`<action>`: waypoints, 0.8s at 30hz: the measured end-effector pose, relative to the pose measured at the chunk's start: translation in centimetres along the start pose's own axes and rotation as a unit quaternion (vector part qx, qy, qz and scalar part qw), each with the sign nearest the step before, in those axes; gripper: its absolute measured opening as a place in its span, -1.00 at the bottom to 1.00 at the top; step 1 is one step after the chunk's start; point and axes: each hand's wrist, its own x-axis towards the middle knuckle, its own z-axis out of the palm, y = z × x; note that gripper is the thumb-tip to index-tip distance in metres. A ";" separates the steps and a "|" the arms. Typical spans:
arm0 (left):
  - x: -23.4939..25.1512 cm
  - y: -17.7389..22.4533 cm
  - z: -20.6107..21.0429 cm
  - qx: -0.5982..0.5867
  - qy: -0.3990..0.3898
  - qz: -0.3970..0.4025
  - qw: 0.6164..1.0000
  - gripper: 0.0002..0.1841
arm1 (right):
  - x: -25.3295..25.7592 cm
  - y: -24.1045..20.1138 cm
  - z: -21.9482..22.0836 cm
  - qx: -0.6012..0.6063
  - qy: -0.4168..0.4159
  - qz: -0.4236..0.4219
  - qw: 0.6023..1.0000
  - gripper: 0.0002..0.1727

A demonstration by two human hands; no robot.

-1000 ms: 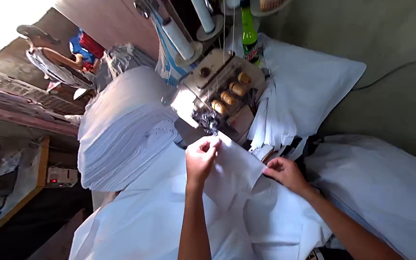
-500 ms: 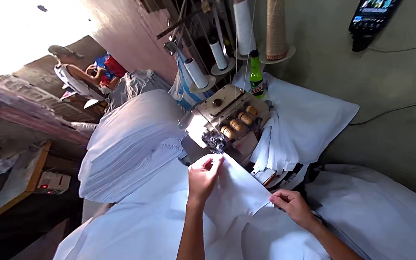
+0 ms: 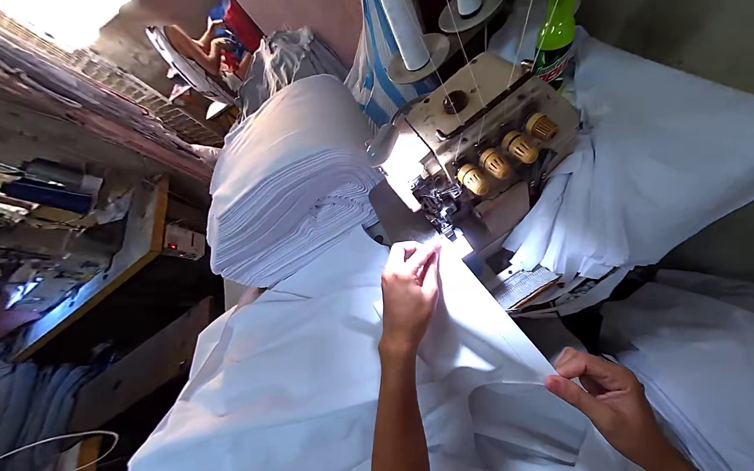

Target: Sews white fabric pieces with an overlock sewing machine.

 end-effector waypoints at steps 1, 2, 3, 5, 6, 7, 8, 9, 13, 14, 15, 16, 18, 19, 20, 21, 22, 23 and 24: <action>0.1 0.0 0.0 -0.001 -0.009 0.002 1.000 -0.78 | 0.2 0.1 -0.2 -0.006 0.001 -0.002 1.000 -0.93; 0.3 0.1 0.1 -0.005 -0.007 0.000 1.000 -0.78 | 0.3 0.1 -0.3 -0.012 0.000 -0.003 1.000 -0.92; 0.5 0.1 0.3 -0.011 0.003 -0.005 1.000 -0.79 | 0.5 0.1 -0.5 -0.017 -0.001 -0.004 1.000 -0.90; 1.0 0.3 0.9 -0.033 0.029 -0.031 0.999 -0.82 | 0.8 -0.1 -0.6 -0.015 -0.002 -0.003 1.000 -0.90; 1.2 0.4 1.2 -0.046 0.040 -0.045 0.997 -0.84 | 0.9 -0.2 -0.7 -0.009 -0.005 0.000 1.000 -0.90; 1.3 0.5 1.4 -0.059 0.048 -0.052 0.996 -0.88 | 0.9 -0.3 -0.7 -0.001 -0.010 0.006 1.000 -0.90; 1.4 0.5 1.5 -0.068 0.053 -0.052 0.995 -0.90 | 0.9 -0.4 -0.8 0.009 -0.015 0.013 1.000 -0.89; 1.4 0.6 1.7 -0.072 0.057 -0.049 0.995 -0.90 | 1.0 -0.5 -0.8 0.023 -0.020 0.019 0.999 -0.89; 1.5 0.8 2.0 -0.063 0.069 -0.055 0.994 -0.91 | 1.1 -0.4 -0.6 0.093 -0.025 0.048 0.994 -0.87; 1.6 0.8 2.1 -0.064 0.072 -0.057 0.994 -0.90 | 1.1 -0.4 -0.4 0.106 -0.022 0.054 0.993 -0.87; 1.8 0.8 2.3 -0.065 0.078 -0.059 0.993 -0.90 | 1.1 -0.4 -0.3 0.113 -0.020 0.058 0.992 -0.88; 1.9 0.7 2.4 -0.068 0.081 -0.060 0.993 -0.91 | 1.1 -0.5 -0.1 0.117 -0.020 0.060 0.991 -0.89; 1.9 0.8 2.4 -0.069 0.082 -0.060 0.992 -0.91 | 0.9 -0.8 0.2 0.127 -0.029 0.072 0.989 -0.93; 1.9 0.8 2.5 -0.065 0.084 -0.057 0.993 -0.91 | 0.8 -1.1 0.4 0.135 -0.035 0.082 0.987 -0.95; 1.9 0.9 2.5 -0.056 0.086 -0.052 0.993 -0.90 | 0.7 -1.2 0.8 0.147 -0.039 0.091 0.984 -0.96; 1.9 0.8 2.6 -0.040 0.088 -0.044 0.994 -0.89 | 0.7 -1.2 1.3 0.161 -0.039 0.101 0.981 -0.97; 1.6 0.8 2.6 -0.017 0.092 -0.030 0.995 -0.88 | 0.9 -1.0 1.9 0.173 -0.035 0.110 0.978 -0.97; 1.1 0.8 2.7 0.010 0.098 -0.009 0.995 -0.88 | 1.2 -0.8 2.6 0.186 -0.029 0.117 0.975 -0.95; 0.6 0.9 2.9 0.029 0.103 0.017 0.994 -0.87 | 1.9 -0.4 3.4 0.196 -0.023 0.122 0.973 -0.94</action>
